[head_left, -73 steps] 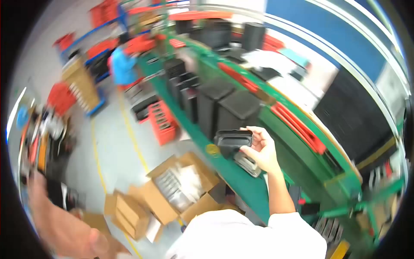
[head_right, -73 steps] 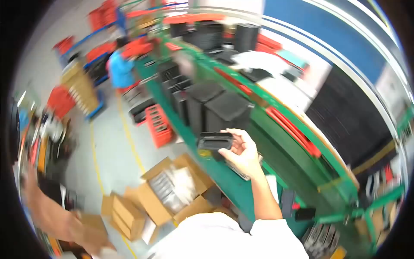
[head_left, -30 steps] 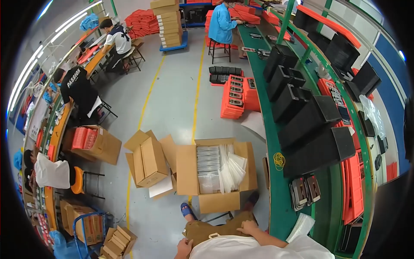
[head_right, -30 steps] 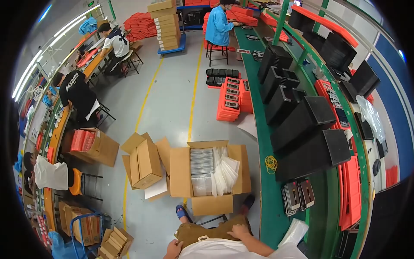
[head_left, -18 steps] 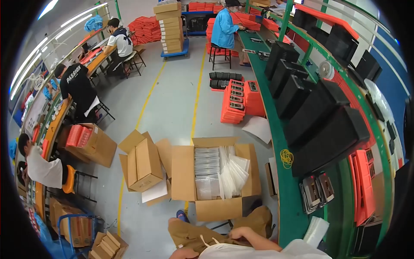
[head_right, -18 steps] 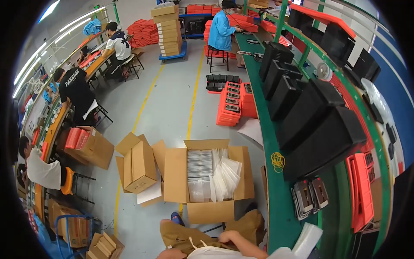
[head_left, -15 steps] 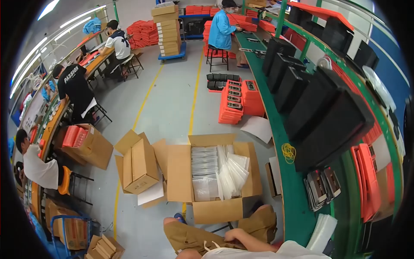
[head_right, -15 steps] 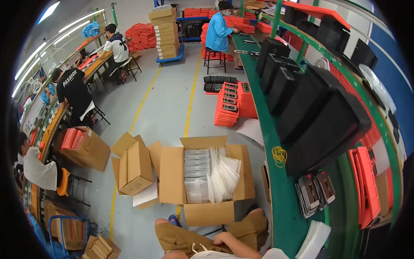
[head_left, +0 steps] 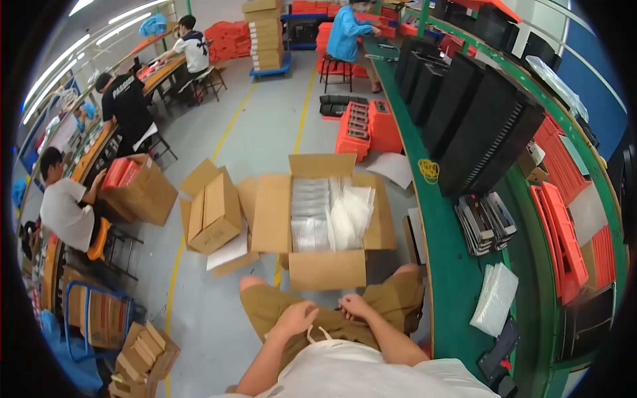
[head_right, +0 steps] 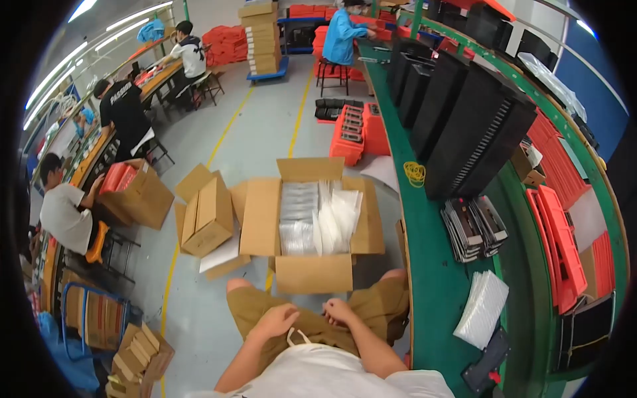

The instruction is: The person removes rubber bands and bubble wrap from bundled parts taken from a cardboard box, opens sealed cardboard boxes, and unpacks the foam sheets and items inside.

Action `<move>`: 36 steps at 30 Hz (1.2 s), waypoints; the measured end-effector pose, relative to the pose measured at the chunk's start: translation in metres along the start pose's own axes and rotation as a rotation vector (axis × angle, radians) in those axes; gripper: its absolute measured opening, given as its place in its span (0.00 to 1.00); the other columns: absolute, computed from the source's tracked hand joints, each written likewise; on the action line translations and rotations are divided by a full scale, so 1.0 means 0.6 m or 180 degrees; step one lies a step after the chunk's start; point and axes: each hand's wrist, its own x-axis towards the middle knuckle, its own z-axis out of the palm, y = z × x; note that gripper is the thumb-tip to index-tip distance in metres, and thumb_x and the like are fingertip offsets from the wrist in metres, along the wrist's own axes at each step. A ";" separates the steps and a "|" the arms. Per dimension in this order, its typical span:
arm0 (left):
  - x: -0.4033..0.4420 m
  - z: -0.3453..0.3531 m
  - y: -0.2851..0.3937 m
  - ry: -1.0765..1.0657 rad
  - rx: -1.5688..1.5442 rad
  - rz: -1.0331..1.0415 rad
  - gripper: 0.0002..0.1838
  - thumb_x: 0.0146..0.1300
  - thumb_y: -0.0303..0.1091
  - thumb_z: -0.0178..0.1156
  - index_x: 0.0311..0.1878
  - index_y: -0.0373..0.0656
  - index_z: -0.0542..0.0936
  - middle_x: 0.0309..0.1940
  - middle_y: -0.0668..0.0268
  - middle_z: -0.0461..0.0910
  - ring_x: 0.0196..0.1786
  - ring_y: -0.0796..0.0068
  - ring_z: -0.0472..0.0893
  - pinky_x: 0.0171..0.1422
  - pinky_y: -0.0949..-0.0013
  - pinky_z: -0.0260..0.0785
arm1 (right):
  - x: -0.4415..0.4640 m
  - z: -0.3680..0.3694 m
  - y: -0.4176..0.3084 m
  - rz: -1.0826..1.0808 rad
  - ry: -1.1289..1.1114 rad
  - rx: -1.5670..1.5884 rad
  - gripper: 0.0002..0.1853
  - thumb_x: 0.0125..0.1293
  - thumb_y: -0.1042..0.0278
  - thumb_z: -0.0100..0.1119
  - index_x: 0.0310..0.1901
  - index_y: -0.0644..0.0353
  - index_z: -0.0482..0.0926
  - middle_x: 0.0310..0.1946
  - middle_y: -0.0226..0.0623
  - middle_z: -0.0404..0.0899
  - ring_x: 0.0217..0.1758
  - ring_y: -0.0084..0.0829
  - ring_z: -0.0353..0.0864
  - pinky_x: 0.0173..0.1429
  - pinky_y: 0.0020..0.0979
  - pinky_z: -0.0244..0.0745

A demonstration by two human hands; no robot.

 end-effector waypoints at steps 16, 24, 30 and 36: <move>0.037 0.089 -0.064 0.0202 0.0013 0.0417 0.11 0.64 0.35 0.62 0.46 0.41 0.83 0.39 0.59 0.84 0.39 0.62 0.82 0.46 0.59 0.75 | 0.018 -0.027 -0.097 -0.1209 0.0949 0.0360 0.11 0.71 0.63 0.55 0.38 0.63 0.80 0.25 0.35 0.81 0.25 0.26 0.81 0.28 0.28 0.75; 0.156 0.030 -0.075 0.0498 -0.1068 0.0022 0.11 0.68 0.29 0.61 0.51 0.36 0.79 0.37 0.61 0.83 0.34 0.77 0.79 0.39 0.71 0.73 | 0.221 -0.008 -0.290 -0.2932 0.0835 -0.1705 0.13 0.58 0.77 0.58 0.46 0.63 0.79 0.45 0.48 0.80 0.49 0.48 0.79 0.56 0.42 0.74; 0.171 0.061 -0.131 0.0653 -0.1142 -0.0227 0.11 0.67 0.31 0.61 0.49 0.38 0.80 0.36 0.60 0.83 0.34 0.73 0.81 0.39 0.68 0.74 | 0.446 -0.002 -0.293 -0.2257 0.1970 -0.3185 0.18 0.60 0.73 0.59 0.54 0.59 0.75 0.51 0.46 0.78 0.57 0.53 0.75 0.63 0.44 0.68; 0.207 0.037 -0.141 0.0387 -0.0503 -0.0482 0.10 0.65 0.35 0.61 0.45 0.41 0.82 0.38 0.58 0.85 0.37 0.60 0.84 0.43 0.60 0.76 | 0.434 -0.035 -0.239 -0.1116 0.0356 -0.3501 0.15 0.58 0.69 0.59 0.48 0.57 0.78 0.47 0.44 0.80 0.52 0.52 0.78 0.56 0.45 0.73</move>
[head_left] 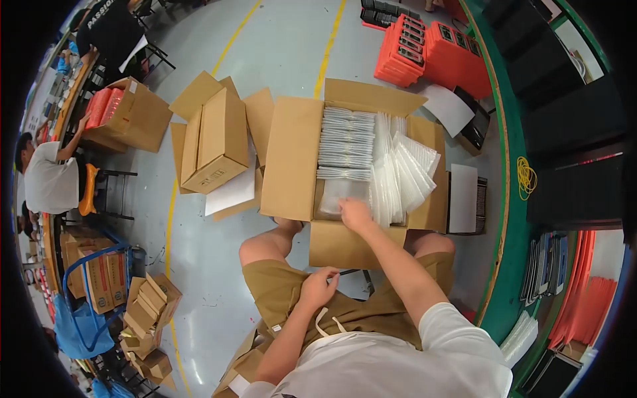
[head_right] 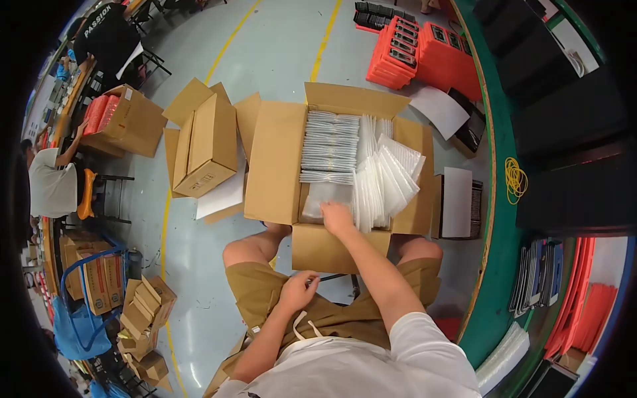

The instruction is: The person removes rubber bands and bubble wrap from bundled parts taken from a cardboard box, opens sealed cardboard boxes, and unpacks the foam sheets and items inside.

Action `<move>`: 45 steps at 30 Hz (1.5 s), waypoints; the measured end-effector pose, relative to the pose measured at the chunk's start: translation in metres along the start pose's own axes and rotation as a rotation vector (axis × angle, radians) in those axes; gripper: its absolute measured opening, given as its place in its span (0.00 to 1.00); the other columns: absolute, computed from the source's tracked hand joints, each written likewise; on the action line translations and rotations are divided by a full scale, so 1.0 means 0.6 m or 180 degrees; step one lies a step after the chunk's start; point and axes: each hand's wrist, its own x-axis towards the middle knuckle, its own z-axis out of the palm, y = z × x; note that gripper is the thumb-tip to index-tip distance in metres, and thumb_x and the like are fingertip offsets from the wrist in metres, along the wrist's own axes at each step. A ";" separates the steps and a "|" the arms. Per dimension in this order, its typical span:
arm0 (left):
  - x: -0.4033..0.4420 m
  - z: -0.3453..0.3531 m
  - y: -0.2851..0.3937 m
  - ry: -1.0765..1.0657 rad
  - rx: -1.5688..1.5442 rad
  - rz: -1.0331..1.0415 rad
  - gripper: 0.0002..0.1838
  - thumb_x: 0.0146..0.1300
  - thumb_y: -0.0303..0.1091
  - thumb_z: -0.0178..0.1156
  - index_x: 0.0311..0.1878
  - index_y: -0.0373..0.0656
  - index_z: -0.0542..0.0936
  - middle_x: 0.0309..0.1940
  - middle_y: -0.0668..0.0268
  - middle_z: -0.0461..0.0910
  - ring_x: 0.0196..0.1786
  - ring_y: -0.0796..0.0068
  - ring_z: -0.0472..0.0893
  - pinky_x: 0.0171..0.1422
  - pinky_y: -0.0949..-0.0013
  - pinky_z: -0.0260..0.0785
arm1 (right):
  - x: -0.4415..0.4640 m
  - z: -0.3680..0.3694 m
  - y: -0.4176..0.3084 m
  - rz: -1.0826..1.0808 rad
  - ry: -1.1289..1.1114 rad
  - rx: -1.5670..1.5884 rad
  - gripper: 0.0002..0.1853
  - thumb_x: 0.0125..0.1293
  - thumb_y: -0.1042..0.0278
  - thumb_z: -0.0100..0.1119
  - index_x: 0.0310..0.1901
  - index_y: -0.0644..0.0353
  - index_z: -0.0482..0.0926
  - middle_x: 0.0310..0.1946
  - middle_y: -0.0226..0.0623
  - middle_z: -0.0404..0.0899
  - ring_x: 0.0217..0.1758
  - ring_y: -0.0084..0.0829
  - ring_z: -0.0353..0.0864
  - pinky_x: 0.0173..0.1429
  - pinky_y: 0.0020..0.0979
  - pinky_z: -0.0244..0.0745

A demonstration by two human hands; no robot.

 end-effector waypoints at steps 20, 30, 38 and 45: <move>-0.003 0.012 -0.017 -0.0108 0.0302 -0.0426 0.11 0.66 0.42 0.59 0.43 0.46 0.83 0.38 0.63 0.86 0.41 0.56 0.84 0.44 0.57 0.76 | 0.096 -0.089 -0.036 -0.0108 0.0809 -0.1057 0.57 0.45 0.53 0.77 0.76 0.54 0.55 0.69 0.46 0.63 0.73 0.53 0.59 0.70 0.54 0.58; -0.011 0.010 -0.023 -0.0184 0.0346 -0.0495 0.12 0.65 0.43 0.59 0.43 0.46 0.83 0.38 0.63 0.86 0.44 0.57 0.84 0.46 0.58 0.76 | 0.175 -0.097 -0.007 -0.0102 0.0268 -0.0935 0.43 0.54 0.59 0.70 0.70 0.57 0.61 0.58 0.46 0.74 0.57 0.54 0.78 0.63 0.53 0.67; -0.008 0.006 -0.024 -0.0214 0.0461 -0.0493 0.13 0.65 0.44 0.59 0.44 0.47 0.83 0.39 0.63 0.86 0.44 0.58 0.84 0.47 0.58 0.76 | 0.192 -0.116 -0.018 -0.0504 0.0239 -0.1200 0.27 0.60 0.69 0.62 0.62 0.51 0.69 0.57 0.49 0.74 0.45 0.58 0.83 0.48 0.53 0.78; -0.004 0.011 -0.027 -0.0209 0.0520 -0.0507 0.13 0.65 0.44 0.59 0.45 0.48 0.83 0.39 0.64 0.86 0.43 0.59 0.85 0.46 0.58 0.76 | 0.153 -0.053 0.011 -0.1441 0.1664 -0.1923 0.20 0.65 0.60 0.60 0.57 0.44 0.68 0.69 0.55 0.62 0.57 0.74 0.70 0.62 0.72 0.61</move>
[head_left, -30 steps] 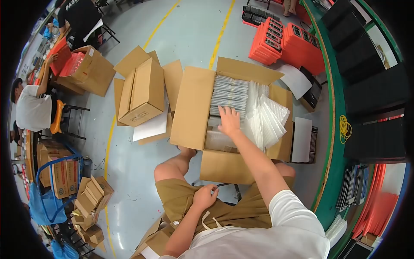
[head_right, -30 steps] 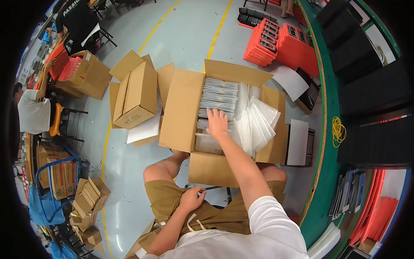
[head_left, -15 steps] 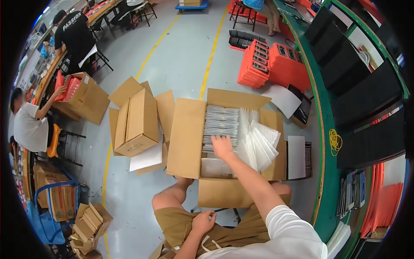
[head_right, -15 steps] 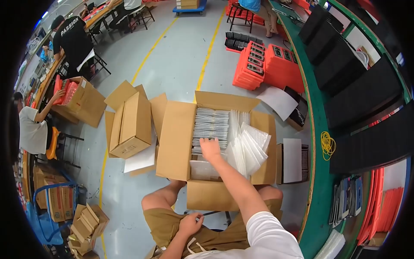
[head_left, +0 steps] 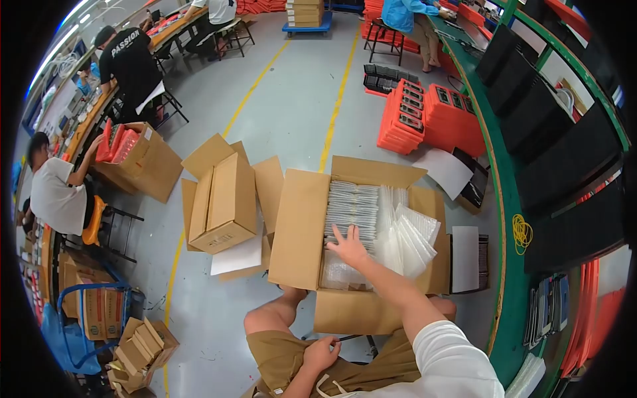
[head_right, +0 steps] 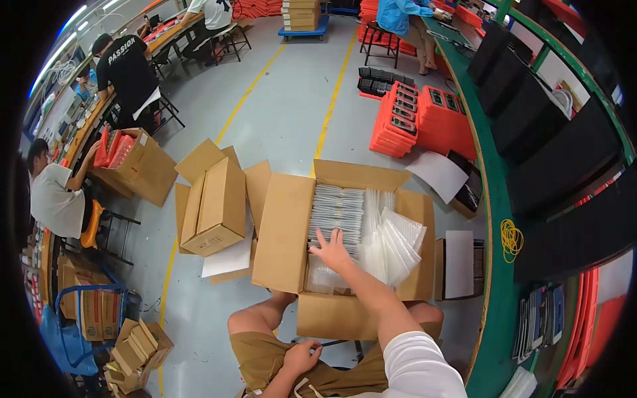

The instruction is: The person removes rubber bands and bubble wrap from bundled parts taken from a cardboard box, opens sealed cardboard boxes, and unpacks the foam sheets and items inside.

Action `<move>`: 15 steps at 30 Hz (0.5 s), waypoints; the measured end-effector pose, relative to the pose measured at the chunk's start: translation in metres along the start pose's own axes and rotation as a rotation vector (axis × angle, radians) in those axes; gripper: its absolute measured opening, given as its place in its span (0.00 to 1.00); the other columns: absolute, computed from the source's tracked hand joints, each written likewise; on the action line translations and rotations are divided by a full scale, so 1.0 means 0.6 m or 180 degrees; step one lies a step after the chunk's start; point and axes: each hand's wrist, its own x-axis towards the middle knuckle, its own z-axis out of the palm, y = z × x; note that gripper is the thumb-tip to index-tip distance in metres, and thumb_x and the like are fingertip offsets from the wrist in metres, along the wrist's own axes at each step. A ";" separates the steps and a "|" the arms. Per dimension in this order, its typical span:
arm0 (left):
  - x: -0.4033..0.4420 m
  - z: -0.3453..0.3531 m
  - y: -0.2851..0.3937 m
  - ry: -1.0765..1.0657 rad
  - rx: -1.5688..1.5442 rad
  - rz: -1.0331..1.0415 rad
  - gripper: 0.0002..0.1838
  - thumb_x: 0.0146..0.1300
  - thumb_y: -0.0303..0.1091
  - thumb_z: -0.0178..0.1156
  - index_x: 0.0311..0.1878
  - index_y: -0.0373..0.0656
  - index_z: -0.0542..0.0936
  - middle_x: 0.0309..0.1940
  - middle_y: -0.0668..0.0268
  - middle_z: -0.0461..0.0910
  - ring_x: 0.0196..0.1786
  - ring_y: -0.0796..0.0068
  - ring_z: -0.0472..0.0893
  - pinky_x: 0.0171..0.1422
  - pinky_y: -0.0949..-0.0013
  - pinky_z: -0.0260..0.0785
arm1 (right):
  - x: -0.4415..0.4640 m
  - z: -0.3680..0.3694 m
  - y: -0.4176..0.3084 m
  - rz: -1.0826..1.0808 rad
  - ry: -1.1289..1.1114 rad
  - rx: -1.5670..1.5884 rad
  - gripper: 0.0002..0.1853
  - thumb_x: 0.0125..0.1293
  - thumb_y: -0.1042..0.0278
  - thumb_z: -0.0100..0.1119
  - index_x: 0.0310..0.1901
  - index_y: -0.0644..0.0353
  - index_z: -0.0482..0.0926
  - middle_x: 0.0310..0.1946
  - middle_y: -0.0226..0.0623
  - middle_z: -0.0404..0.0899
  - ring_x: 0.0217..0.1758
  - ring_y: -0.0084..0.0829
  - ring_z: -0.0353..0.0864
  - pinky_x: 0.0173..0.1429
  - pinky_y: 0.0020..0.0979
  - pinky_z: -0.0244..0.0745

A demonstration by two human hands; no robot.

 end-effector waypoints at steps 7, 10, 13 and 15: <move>-0.001 0.001 0.003 -0.0115 -0.0061 -0.0108 0.13 0.65 0.45 0.59 0.44 0.48 0.83 0.40 0.64 0.86 0.43 0.59 0.85 0.46 0.59 0.76 | 0.002 0.017 -0.012 0.0699 -0.0522 0.0404 0.25 0.57 0.66 0.64 0.57 0.47 0.69 0.62 0.51 0.66 0.61 0.64 0.66 0.68 0.68 0.55; -0.004 -0.001 0.002 -0.0029 0.0053 -0.0001 0.13 0.66 0.45 0.58 0.44 0.48 0.83 0.40 0.65 0.86 0.44 0.59 0.85 0.46 0.59 0.76 | 0.026 0.034 -0.037 0.1172 -0.0468 0.0335 0.29 0.52 0.68 0.68 0.57 0.50 0.69 0.57 0.49 0.67 0.58 0.60 0.67 0.68 0.67 0.56; -0.009 -0.001 0.005 -0.0090 0.0020 -0.0161 0.13 0.65 0.45 0.60 0.44 0.48 0.84 0.40 0.64 0.86 0.43 0.59 0.85 0.46 0.59 0.76 | 0.027 0.039 -0.054 0.1834 -0.0696 0.0296 0.30 0.49 0.69 0.69 0.56 0.51 0.70 0.51 0.46 0.70 0.54 0.56 0.70 0.68 0.66 0.57; -0.001 -0.003 0.008 -0.0090 0.0009 -0.0218 0.13 0.65 0.45 0.60 0.44 0.49 0.84 0.40 0.64 0.86 0.43 0.59 0.85 0.46 0.60 0.76 | 0.035 0.040 -0.048 0.2005 -0.0875 0.0174 0.32 0.49 0.68 0.70 0.58 0.51 0.69 0.49 0.46 0.72 0.55 0.53 0.71 0.69 0.64 0.57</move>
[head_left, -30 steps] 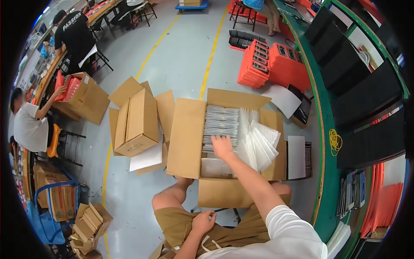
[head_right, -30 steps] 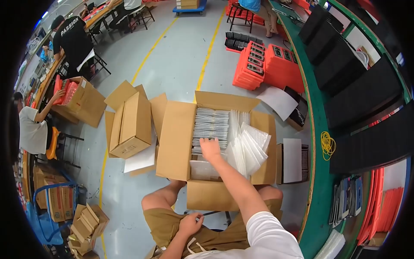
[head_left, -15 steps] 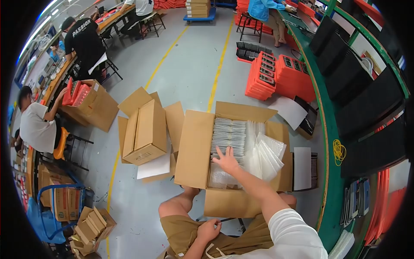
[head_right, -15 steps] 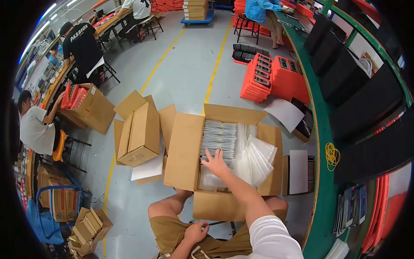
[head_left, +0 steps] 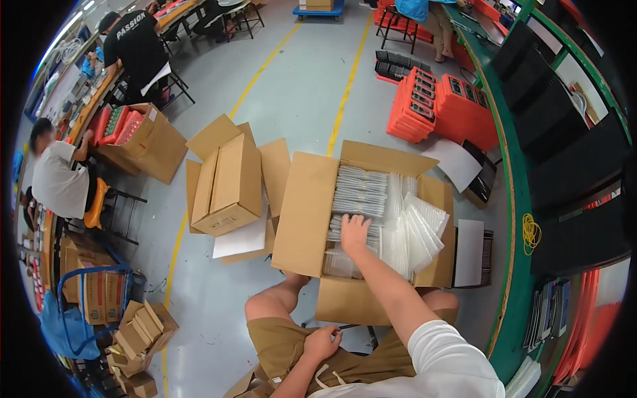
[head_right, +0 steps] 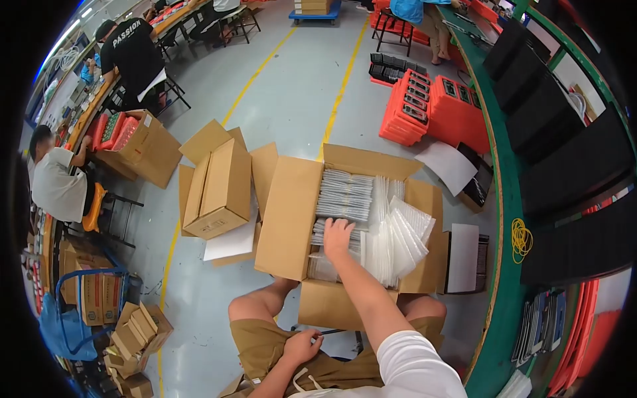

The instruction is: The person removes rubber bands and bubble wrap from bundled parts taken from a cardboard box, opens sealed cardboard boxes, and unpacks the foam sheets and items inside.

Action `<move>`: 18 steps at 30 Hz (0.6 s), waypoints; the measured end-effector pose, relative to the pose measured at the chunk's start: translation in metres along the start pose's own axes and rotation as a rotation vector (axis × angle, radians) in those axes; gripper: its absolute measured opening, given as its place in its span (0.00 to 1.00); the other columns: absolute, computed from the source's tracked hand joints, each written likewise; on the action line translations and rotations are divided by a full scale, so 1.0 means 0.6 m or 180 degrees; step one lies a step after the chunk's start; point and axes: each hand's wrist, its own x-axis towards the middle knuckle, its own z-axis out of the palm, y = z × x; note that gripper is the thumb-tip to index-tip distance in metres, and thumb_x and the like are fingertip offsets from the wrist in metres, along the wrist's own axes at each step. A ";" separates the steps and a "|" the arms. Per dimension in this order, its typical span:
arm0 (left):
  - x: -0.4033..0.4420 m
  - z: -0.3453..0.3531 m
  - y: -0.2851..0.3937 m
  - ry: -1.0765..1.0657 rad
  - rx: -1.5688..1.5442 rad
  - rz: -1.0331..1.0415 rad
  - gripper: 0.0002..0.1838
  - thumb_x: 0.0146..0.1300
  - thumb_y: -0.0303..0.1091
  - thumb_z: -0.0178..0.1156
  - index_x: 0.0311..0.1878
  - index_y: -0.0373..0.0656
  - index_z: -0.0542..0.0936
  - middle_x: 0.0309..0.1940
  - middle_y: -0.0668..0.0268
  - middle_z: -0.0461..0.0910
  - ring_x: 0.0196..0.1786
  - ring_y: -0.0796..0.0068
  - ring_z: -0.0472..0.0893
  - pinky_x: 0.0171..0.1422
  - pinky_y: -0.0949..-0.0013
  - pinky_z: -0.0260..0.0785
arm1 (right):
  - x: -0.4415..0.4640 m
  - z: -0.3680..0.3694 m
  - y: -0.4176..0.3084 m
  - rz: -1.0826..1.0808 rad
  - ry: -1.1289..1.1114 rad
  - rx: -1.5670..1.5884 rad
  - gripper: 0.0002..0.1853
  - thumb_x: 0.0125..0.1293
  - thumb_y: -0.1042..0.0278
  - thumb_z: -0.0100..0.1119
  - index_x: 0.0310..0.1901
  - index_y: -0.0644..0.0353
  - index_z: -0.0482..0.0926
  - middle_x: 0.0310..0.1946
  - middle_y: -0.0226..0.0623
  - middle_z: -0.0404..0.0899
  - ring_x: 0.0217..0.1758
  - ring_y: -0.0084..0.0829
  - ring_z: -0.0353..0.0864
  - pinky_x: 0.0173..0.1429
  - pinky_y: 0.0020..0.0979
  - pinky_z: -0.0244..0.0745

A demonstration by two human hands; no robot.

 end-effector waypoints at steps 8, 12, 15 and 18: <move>0.008 0.000 0.000 0.0126 -0.0263 0.0339 0.13 0.66 0.43 0.59 0.45 0.46 0.83 0.40 0.61 0.86 0.44 0.57 0.85 0.48 0.58 0.77 | 0.025 -0.157 0.106 0.0072 -0.1222 0.1610 0.43 0.46 0.59 0.76 0.64 0.58 0.66 0.56 0.52 0.76 0.61 0.49 0.75 0.71 0.51 0.62; 0.007 0.016 -0.009 0.0194 -0.0346 0.0472 0.12 0.65 0.41 0.60 0.45 0.45 0.83 0.39 0.58 0.86 0.45 0.56 0.85 0.48 0.58 0.77 | -0.006 -0.220 0.179 0.0000 -0.0229 0.3424 0.50 0.41 0.61 0.80 0.66 0.65 0.63 0.62 0.50 0.74 0.65 0.43 0.74 0.70 0.41 0.67; 0.005 0.031 -0.003 0.0431 -0.0976 0.0778 0.12 0.67 0.37 0.60 0.48 0.41 0.82 0.40 0.57 0.85 0.41 0.60 0.85 0.46 0.62 0.77 | -0.059 -0.336 0.195 0.0162 0.0381 0.4135 0.50 0.43 0.65 0.79 0.69 0.65 0.61 0.60 0.46 0.75 0.64 0.38 0.74 0.67 0.38 0.69; -0.004 0.002 0.031 0.0421 -0.1827 0.0862 0.16 0.69 0.35 0.60 0.58 0.41 0.76 0.41 0.61 0.82 0.41 0.71 0.83 0.45 0.69 0.76 | -0.106 -0.450 0.220 -0.0436 0.0225 0.5795 0.45 0.52 0.64 0.75 0.69 0.67 0.61 0.61 0.44 0.75 0.63 0.34 0.74 0.68 0.37 0.67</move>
